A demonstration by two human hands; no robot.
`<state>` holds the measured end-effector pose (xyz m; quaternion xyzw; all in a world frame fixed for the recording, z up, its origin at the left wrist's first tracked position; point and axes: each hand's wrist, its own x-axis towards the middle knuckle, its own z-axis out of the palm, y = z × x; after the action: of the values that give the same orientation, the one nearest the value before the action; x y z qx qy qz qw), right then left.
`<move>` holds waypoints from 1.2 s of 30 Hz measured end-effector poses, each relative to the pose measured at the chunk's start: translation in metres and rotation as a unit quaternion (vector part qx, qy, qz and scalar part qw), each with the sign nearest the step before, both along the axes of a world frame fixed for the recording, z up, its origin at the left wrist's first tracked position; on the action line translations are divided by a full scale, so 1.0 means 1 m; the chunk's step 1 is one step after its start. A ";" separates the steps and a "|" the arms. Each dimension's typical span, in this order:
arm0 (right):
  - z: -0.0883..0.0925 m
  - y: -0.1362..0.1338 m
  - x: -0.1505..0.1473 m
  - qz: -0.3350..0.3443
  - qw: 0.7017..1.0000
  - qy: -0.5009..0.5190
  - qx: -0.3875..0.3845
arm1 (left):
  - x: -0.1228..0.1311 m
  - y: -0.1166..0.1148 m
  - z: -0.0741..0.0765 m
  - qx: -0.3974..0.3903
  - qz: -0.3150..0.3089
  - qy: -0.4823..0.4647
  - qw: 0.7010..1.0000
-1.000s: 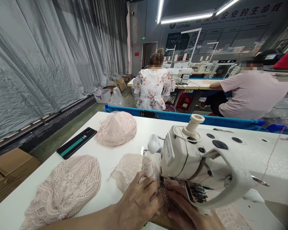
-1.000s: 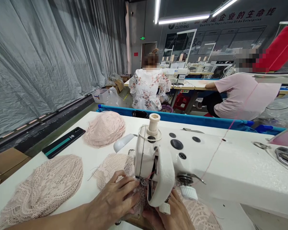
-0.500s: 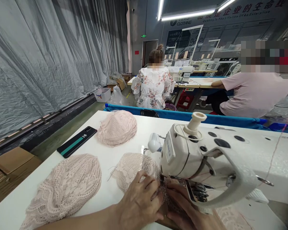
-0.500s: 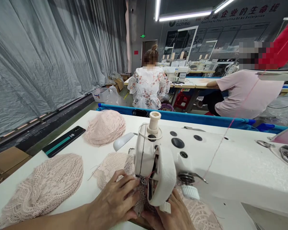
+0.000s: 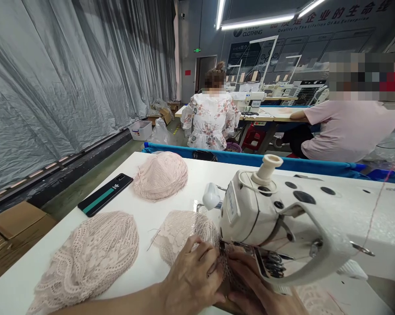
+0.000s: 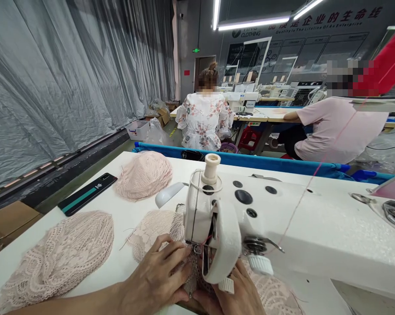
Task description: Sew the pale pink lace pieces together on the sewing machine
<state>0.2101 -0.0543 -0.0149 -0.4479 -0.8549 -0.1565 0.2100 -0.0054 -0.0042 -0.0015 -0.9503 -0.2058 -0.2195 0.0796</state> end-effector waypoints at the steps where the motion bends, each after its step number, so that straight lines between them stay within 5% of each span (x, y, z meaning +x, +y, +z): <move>1: 0.000 0.000 0.000 -0.002 1.000 0.002 0.001 | 0.000 0.001 0.000 0.002 -0.001 -0.001 1.000; 26: 0.002 0.004 0.002 0.002 0.999 0.017 0.040 | -0.001 0.012 0.000 -0.035 0.000 -0.001 0.999; 36: 0.014 0.000 -0.002 -0.004 0.999 0.043 0.006 | -0.003 0.008 0.013 -0.038 -0.045 -0.004 0.998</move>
<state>0.2078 -0.0544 -0.0009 -0.4562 -0.8422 -0.1434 0.2491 -0.0081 0.0034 0.0118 -0.9599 -0.1719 -0.2189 0.0324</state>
